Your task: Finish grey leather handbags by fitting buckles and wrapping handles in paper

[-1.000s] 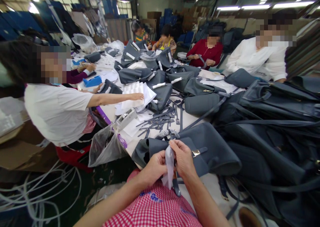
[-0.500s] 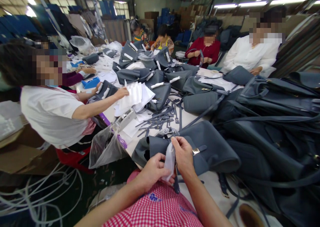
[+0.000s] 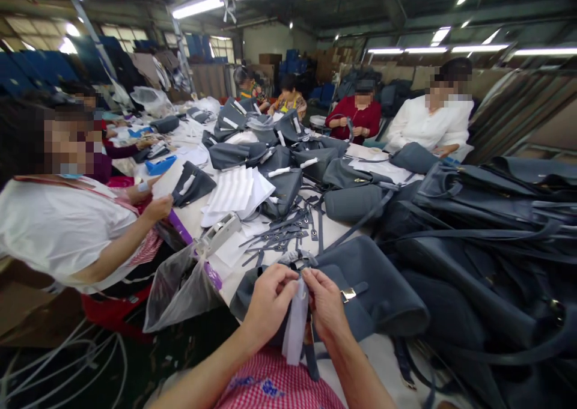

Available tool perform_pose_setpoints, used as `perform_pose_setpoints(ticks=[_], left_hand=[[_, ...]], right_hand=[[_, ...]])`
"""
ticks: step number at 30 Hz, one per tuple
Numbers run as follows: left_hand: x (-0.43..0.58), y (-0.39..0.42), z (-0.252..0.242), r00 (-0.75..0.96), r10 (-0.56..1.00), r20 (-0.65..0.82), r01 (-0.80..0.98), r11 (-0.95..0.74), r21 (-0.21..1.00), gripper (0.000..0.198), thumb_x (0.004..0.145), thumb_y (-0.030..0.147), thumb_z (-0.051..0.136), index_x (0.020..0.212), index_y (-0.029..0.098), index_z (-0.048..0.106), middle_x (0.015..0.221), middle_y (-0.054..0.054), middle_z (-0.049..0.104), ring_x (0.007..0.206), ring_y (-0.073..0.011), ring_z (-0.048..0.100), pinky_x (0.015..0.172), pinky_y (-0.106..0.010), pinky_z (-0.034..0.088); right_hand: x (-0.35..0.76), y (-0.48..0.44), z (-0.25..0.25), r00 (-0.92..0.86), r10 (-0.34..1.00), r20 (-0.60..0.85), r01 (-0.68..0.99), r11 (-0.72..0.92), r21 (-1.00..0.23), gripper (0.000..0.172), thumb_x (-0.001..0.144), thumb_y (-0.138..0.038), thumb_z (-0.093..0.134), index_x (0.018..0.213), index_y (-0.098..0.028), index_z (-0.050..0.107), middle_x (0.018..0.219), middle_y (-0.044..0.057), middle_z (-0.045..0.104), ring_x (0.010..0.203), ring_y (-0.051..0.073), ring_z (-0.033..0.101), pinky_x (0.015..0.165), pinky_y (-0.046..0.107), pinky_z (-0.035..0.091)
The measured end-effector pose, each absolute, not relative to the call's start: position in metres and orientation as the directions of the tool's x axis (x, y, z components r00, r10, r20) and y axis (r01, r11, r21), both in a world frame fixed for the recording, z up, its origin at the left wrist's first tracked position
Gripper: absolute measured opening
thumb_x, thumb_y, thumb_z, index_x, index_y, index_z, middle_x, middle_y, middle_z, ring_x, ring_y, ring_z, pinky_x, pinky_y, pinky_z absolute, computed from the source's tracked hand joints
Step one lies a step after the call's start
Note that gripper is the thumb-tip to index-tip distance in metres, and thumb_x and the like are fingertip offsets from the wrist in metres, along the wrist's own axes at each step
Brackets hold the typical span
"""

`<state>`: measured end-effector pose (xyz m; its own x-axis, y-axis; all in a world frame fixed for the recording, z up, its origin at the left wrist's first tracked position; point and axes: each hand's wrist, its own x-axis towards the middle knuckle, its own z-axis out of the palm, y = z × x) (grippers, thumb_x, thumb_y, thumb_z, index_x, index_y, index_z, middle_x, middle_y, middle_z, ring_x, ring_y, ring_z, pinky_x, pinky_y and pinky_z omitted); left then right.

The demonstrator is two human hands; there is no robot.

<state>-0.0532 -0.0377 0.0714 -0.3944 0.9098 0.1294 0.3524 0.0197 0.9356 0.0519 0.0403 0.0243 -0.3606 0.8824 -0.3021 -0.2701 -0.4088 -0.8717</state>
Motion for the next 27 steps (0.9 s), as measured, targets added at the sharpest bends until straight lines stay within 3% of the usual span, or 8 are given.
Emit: perform_pose_setpoints(ticks=[5,8,11,15,18,22,24,27], left_hand=[[-0.039,-0.008,0.051,-0.418,0.908,-0.025,0.037,0.044,0.998,0.012,0.078,0.026,0.061,0.075,0.017,0.067,0.072,-0.003,0.069,0.069,-0.0181,0.063,0.070,-0.028,0.049],[-0.035,-0.009,0.043,-0.453,0.889,-0.071,-0.084,0.036,0.996,0.014,0.072,0.030,0.067,0.074,0.016,0.069,0.070,-0.002,0.069,0.067,-0.0170,0.062,0.068,-0.026,0.049],[-0.037,-0.007,0.038,-0.494,0.851,-0.179,-0.192,0.094,0.977,0.024,0.063,0.034,0.076,0.077,0.015,0.071,0.072,-0.001,0.070,0.066,-0.0150,0.061,0.065,-0.024,0.048],[-0.043,0.006,0.031,-0.453,0.811,-0.369,-0.436,0.159,0.886,0.041,0.047,0.030,0.084,0.082,0.013,0.071,0.075,0.000,0.072,0.062,-0.0119,0.061,0.059,-0.020,0.048],[-0.046,0.013,0.029,-0.415,0.795,-0.441,-0.471,0.227,0.852,0.036,0.044,0.022,0.082,0.077,0.014,0.069,0.067,0.003,0.070,0.055,-0.0086,0.059,0.053,-0.015,0.048],[-0.050,0.024,0.035,-0.405,0.784,-0.470,-0.471,0.261,0.842,0.023,0.053,0.016,0.074,0.075,0.017,0.066,0.060,0.005,0.068,0.047,-0.0085,0.058,0.047,-0.015,0.050],[-0.049,0.029,0.042,-0.403,0.767,-0.499,-0.505,0.268,0.820,0.015,0.058,0.012,0.069,0.071,0.017,0.064,0.060,0.004,0.068,0.048,-0.0106,0.061,0.048,-0.018,0.054],[-0.048,0.036,0.048,-0.415,0.732,-0.540,-0.512,0.303,0.804,0.010,0.062,0.008,0.063,0.066,0.018,0.062,0.058,0.003,0.068,0.052,-0.0126,0.064,0.052,-0.020,0.058]], right_hand=[[0.052,0.039,0.025,-0.323,0.910,-0.261,-0.312,-0.363,-0.878,0.035,0.063,-0.049,0.079,0.068,-0.018,0.062,0.052,-0.008,0.044,0.047,0.007,0.030,0.044,0.020,0.023],[0.051,0.037,0.026,-0.269,0.937,-0.222,-0.305,-0.302,-0.903,0.030,0.066,-0.046,0.075,0.068,-0.019,0.065,0.057,-0.006,0.051,0.049,0.008,0.037,0.046,0.021,0.029],[0.046,0.042,0.023,-0.190,0.972,-0.139,-0.279,-0.189,-0.942,0.022,0.065,-0.041,0.074,0.068,-0.020,0.069,0.069,-0.002,0.061,0.066,0.014,0.052,0.061,0.025,0.043],[0.042,0.053,0.014,-0.118,0.992,-0.036,-0.209,-0.060,-0.976,0.013,0.065,-0.035,0.073,0.067,-0.022,0.072,0.084,0.001,0.065,0.082,0.017,0.059,0.078,0.028,0.047],[0.044,0.055,0.014,-0.136,0.991,-0.016,-0.158,-0.038,-0.987,0.018,0.070,-0.036,0.070,0.078,-0.022,0.076,0.090,0.001,0.067,0.076,0.016,0.060,0.071,0.028,0.049],[0.083,0.055,0.018,-0.121,0.991,-0.049,-0.061,-0.057,-0.997,0.031,0.078,-0.043,0.061,0.098,-0.025,0.076,0.078,-0.001,0.070,0.059,0.014,0.059,0.055,0.025,0.047],[0.131,0.050,0.017,0.008,0.997,-0.074,0.030,-0.074,-0.997,0.030,0.078,-0.044,0.061,0.095,-0.025,0.076,0.078,-0.001,0.072,0.062,0.015,0.062,0.058,0.026,0.048],[0.237,0.022,0.012,0.394,0.914,-0.100,0.194,-0.189,-0.963,0.031,0.078,-0.044,0.060,0.096,-0.023,0.074,0.093,0.002,0.073,0.082,0.020,0.065,0.076,0.031,0.050]])
